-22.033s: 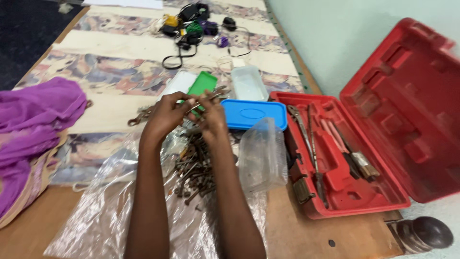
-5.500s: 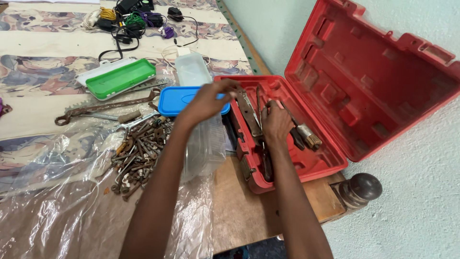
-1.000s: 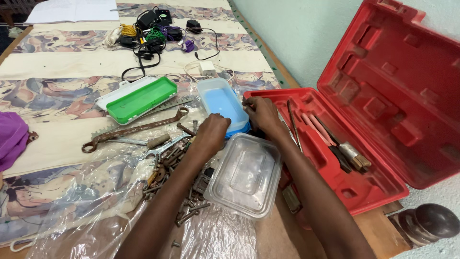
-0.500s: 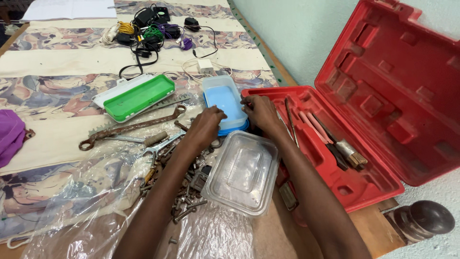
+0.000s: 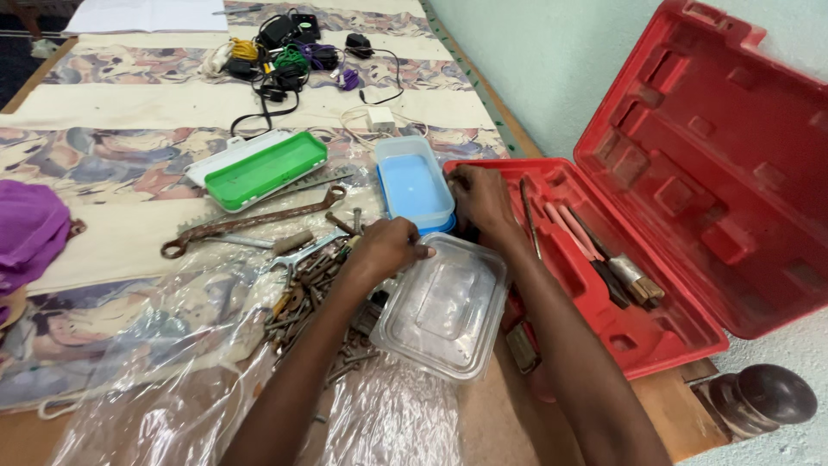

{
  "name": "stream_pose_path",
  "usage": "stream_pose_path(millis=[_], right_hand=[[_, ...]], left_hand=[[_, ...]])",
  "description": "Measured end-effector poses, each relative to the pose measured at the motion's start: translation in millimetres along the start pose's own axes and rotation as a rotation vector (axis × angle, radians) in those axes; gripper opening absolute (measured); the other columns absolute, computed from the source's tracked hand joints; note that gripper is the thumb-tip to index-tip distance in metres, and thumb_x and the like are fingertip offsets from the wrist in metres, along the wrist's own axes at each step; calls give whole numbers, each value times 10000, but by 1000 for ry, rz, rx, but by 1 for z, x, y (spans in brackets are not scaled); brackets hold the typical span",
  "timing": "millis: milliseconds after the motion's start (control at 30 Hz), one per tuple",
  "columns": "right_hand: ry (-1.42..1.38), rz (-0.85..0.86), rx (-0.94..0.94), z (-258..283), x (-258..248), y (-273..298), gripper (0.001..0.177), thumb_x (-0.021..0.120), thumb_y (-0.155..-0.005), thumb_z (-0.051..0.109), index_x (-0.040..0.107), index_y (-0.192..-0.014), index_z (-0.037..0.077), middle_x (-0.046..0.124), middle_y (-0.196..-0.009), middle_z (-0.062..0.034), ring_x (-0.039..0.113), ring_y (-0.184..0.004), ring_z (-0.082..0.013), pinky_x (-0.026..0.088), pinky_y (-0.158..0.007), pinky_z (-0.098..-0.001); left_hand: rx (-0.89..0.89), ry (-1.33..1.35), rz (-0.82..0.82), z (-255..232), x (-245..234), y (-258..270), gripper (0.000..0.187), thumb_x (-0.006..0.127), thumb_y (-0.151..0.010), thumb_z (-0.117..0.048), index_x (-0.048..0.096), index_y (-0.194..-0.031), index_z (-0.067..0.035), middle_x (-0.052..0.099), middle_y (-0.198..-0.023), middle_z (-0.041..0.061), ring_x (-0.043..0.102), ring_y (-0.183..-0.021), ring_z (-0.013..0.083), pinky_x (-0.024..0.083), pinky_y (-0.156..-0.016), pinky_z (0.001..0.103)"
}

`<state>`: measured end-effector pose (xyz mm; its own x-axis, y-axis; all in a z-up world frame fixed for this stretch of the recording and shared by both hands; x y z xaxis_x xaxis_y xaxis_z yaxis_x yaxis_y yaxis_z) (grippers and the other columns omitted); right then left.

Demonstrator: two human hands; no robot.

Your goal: The person organizes a collection of metal tools and hardware from a pile on a table into a red toolbox. They pick up items such as pliers, wrenches, and a hammer, placing them into the toolbox and a small clear container. The person also moves small plastic containers on the table to make space.

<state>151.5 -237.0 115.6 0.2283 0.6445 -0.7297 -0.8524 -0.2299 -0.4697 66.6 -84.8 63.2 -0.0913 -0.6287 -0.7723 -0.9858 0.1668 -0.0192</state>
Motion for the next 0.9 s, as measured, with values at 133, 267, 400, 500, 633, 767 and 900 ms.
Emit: stream_pose_path(millis=[133, 267, 400, 500, 633, 767, 900], right_hand=[[-84, -128, -57, 18, -17, -2, 186, 716, -898, 129, 778, -1045, 34, 765, -848, -170, 755, -733, -243, 568, -692, -361], [-221, -174, 42, 21, -22, 4, 182, 706, -925, 134, 786, -1054, 34, 786, -830, -108, 744, -710, -125, 573, -661, -298], [-494, -184, 52, 26, -13, 6, 188, 677, -935, 86, 765, -1080, 5, 800, -893, -58, 722, -752, -84, 581, -664, -265], [-631, -86, 169, 29, 19, 17, 192, 645, -958, 91, 744, -1102, 14, 784, -906, -48, 699, -729, -75, 582, -605, -260], [-636, 129, 258, 55, 73, 43, 212, 632, -949, 113, 727, -1125, 43, 774, -917, -69, 705, -679, -119, 600, -568, -296], [-361, 233, 256, 96, 99, 72, 273, 715, -942, 255, 771, -1132, 68, 789, -887, -107, 679, -657, -178, 532, -582, -329], [-6, 271, -179, 188, 103, 133, 489, 786, -902, 419, 696, -1209, 49, 718, -1166, -156, 631, -1146, -303, 504, -970, -444]], left_hand=[[-57, 175, 33, 12, 0, 5, 355, 739, -881, -362, 750, -1002, -29, 790, -814, 198, 760, -674, 264, 577, -670, 386], [21, 297, -119, 29, -48, 14, 288, 737, -890, -296, 767, -1019, -41, 768, -871, 133, 688, -662, 180, 566, -616, 344], [-47, 405, -272, 76, -117, 44, 230, 716, -906, -230, 768, -1038, -49, 720, -805, 92, 628, -588, 161, 535, -508, 315], [-196, 345, -417, 136, -178, 87, 277, 725, -918, -250, 742, -1064, -15, 713, -791, 113, 623, -571, 191, 524, -495, 340], [-483, 27, -545, 211, -237, 159, 348, 721, -942, -379, 769, -1137, -94, 777, -846, 160, 737, -691, 283, 558, -722, 423], [-608, -220, -686, 240, -262, 216, 367, 770, -898, -390, 784, -1164, -138, 743, -1032, 197, 674, -998, 410, 504, -864, 543], [-496, -409, -939, 213, -275, 254, 363, 793, -900, -264, 756, -1167, -22, 687, -1175, 266, 604, -1112, 468, 453, -899, 598]])
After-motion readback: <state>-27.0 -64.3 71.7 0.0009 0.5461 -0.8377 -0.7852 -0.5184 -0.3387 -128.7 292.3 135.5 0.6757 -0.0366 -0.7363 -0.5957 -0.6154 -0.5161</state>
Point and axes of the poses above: each hand's wrist, its own y-axis away from the middle knuckle, its own x-axis out of the palm, z = x × y, the point moved 10 cm from there along -y, towards the middle knuckle
